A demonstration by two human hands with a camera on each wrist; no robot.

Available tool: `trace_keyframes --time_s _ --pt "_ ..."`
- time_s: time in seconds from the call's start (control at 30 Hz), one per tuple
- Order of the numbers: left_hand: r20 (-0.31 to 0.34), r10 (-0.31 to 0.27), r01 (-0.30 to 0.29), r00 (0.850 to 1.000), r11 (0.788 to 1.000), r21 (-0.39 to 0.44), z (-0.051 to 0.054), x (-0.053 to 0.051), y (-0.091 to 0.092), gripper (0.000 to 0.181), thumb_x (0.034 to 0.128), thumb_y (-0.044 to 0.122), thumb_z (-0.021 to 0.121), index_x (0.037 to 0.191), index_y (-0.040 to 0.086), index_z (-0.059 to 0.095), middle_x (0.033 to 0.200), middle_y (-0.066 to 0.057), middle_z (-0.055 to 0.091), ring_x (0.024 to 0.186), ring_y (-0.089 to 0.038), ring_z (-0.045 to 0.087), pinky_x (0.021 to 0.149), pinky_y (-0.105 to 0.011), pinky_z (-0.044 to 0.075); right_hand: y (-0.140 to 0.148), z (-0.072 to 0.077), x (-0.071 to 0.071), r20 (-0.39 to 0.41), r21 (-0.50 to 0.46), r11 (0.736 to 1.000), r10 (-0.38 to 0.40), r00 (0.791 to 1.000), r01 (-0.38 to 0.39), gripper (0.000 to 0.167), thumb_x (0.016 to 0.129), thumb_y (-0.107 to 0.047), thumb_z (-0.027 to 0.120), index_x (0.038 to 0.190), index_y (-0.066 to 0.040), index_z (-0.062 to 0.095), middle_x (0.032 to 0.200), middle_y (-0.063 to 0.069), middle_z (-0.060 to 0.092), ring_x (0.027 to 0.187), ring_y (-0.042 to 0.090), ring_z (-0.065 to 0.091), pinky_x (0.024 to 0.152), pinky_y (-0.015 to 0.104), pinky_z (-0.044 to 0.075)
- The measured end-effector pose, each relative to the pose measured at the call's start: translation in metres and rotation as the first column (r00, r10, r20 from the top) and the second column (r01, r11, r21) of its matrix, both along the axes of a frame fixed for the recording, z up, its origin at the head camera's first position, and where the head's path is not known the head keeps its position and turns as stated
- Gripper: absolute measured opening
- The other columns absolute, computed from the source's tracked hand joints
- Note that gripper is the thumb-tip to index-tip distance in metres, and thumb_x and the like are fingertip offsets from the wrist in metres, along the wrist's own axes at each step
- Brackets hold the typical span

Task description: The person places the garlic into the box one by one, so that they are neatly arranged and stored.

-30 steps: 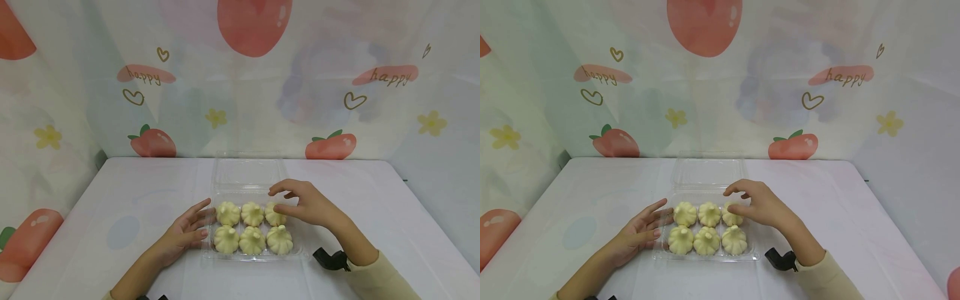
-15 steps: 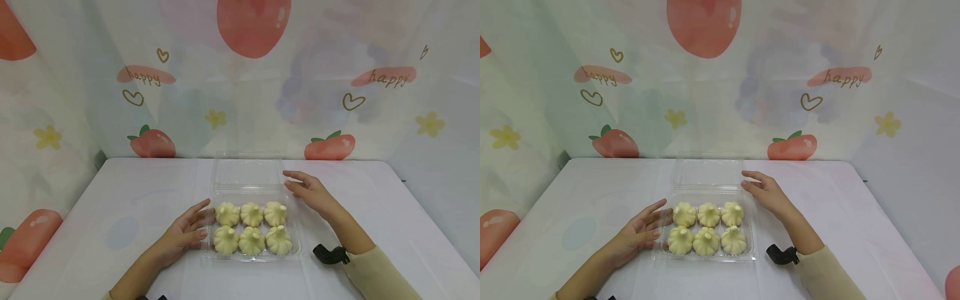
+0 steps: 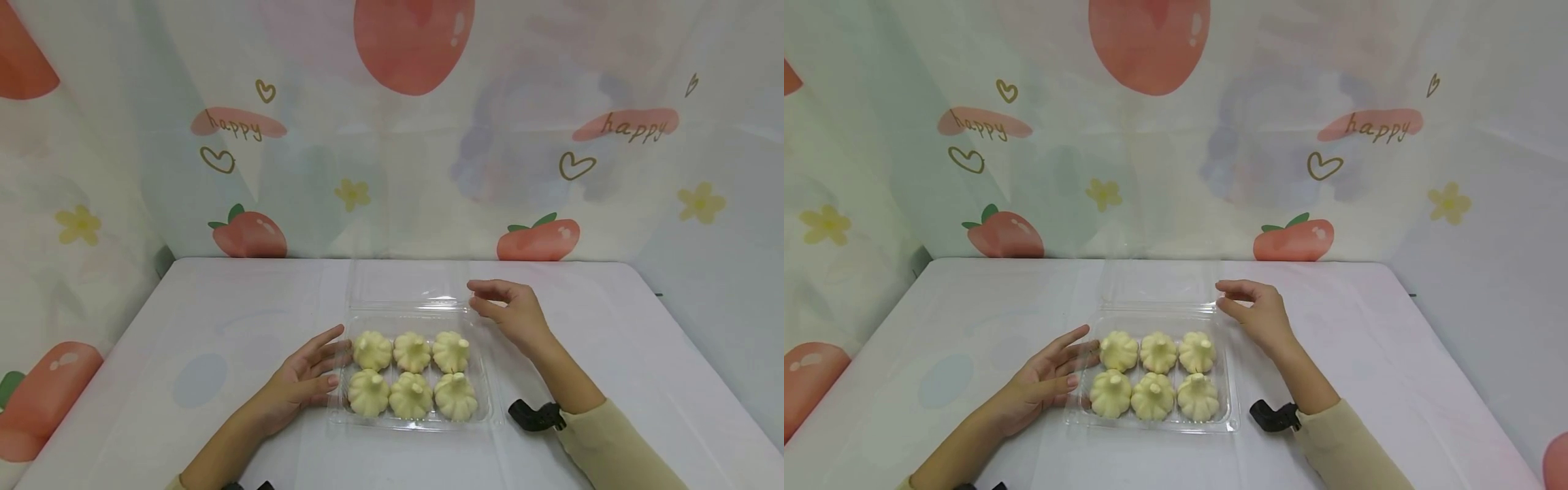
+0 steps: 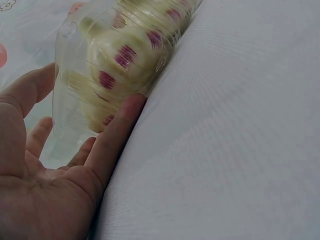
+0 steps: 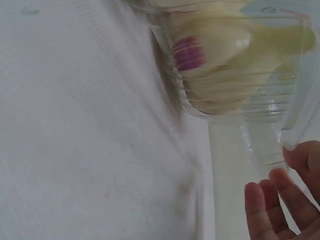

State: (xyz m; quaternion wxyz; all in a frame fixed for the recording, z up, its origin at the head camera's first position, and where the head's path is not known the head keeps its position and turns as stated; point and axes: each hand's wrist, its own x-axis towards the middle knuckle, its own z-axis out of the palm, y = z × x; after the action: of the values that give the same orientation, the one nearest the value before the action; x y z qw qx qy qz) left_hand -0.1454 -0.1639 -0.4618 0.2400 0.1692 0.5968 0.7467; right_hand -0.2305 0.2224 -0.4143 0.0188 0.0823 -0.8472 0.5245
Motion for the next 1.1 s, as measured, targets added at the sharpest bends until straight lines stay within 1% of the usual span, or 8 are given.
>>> trace_keyframes --time_s 0.1,0.23,0.47,0.63,0.7,0.9,1.0,1.1 --pt "-0.003 0.002 -0.002 1.0 1.0 -0.006 -0.001 0.0 0.0 0.078 0.0983 0.004 0.059 0.161 0.017 0.015 0.161 -0.021 0.021 0.148 -0.036 0.028 0.095 -0.049 0.052 -0.002 0.001 0.001 -0.079 -0.009 0.999 -0.053 0.996 0.052 0.042 0.088 -0.01 0.075 0.128 -0.007 0.062 0.117 0.019 0.069 0.096 0.006 0.064 0.074 0.018 0.054" --pt "-0.004 0.0 0.0 1.0 1.0 -0.003 -0.001 0.0 0.0 0.078 0.0985 0.004 0.059 0.161 0.018 0.015 0.161 -0.02 0.021 0.148 -0.036 0.027 0.095 -0.05 0.052 -0.002 0.004 0.0 -0.112 -0.093 0.995 -0.056 0.992 0.046 0.055 0.085 -0.001 0.075 0.135 -0.006 0.052 0.106 0.019 0.069 0.089 0.011 0.065 0.073 0.019 0.055" --pt "-0.009 -0.005 0.005 1.0 1.0 0.008 -0.003 -0.001 -0.001 0.077 0.0989 0.003 0.057 0.161 0.018 0.015 0.161 -0.021 0.02 0.147 -0.036 0.028 0.094 -0.051 0.052 0.002 0.008 0.0 -0.146 -0.108 0.986 0.108 0.983 -0.124 0.025 0.082 0.006 0.075 0.101 0.006 0.059 0.097 0.008 0.063 0.088 0.014 0.064 0.077 0.023 0.056" --pt "-0.002 0.0 0.0 1.0 1.0 0.015 -0.003 -0.001 0.0 0.077 0.0988 0.002 0.057 0.161 0.017 0.014 0.161 -0.021 0.021 0.147 -0.035 0.03 0.094 -0.052 0.052 0.013 0.01 0.0 -0.181 -0.051 0.936 0.334 0.925 -0.348 0.008 0.085 0.008 0.066 0.089 0.002 0.063 0.1 0.008 0.062 0.092 0.011 0.059 0.076 0.026 0.054" --pt "0.006 0.006 -0.006 1.0 1.0 0.012 -0.003 -0.001 0.001 0.076 0.099 0.003 0.057 0.161 0.017 0.015 0.161 -0.021 0.022 0.146 -0.035 0.031 0.094 -0.053 0.052 0.016 0.011 0.0 -0.216 -0.037 0.913 0.389 0.896 -0.406 0.013 0.087 0.011 0.055 0.082 0.001 0.062 0.099 0.01 0.059 0.094 0.013 0.057 0.077 0.026 0.051" --pt "0.041 0.056 -0.055 0.998 0.998 -0.03 -0.003 -0.001 0.001 0.061 0.1057 0.017 0.049 0.159 0.024 0.021 0.159 -0.02 0.024 0.139 -0.036 0.04 0.09 -0.055 0.054 0.017 0.014 0.003 -0.261 0.014 0.902 0.42 0.869 -0.431 0.029 0.088 0.012 0.04 0.074 0.0 0.062 0.097 0.017 0.058 0.088 0.019 0.055 0.071 0.03 0.047" --pt "0.045 0.053 -0.051 0.998 0.998 -0.03 -0.003 -0.002 0.001 0.054 0.1093 0.026 0.039 0.16 0.027 0.02 0.158 -0.02 0.02 0.139 -0.039 0.038 0.089 -0.056 0.054 0.016 0.012 0.003 -0.269 0.136 0.894 0.449 0.852 -0.428 0.035 0.089 0.01 0.045 0.066 -0.009 0.063 0.097 0.016 0.059 0.087 0.018 0.056 0.072 0.03 0.048" --pt "0.038 0.048 -0.047 0.998 0.999 -0.024 -0.002 -0.001 0.0 0.058 0.1086 0.025 0.041 0.16 0.029 0.016 0.159 -0.021 0.017 0.143 -0.042 0.029 0.091 -0.056 0.052 0.014 0.011 0.003 -0.263 0.244 0.877 0.47 0.843 -0.413 0.036 0.086 0.008 0.049 0.062 -0.014 0.063 0.096 0.007 0.06 0.086 0.013 0.056 0.072 0.029 0.048"
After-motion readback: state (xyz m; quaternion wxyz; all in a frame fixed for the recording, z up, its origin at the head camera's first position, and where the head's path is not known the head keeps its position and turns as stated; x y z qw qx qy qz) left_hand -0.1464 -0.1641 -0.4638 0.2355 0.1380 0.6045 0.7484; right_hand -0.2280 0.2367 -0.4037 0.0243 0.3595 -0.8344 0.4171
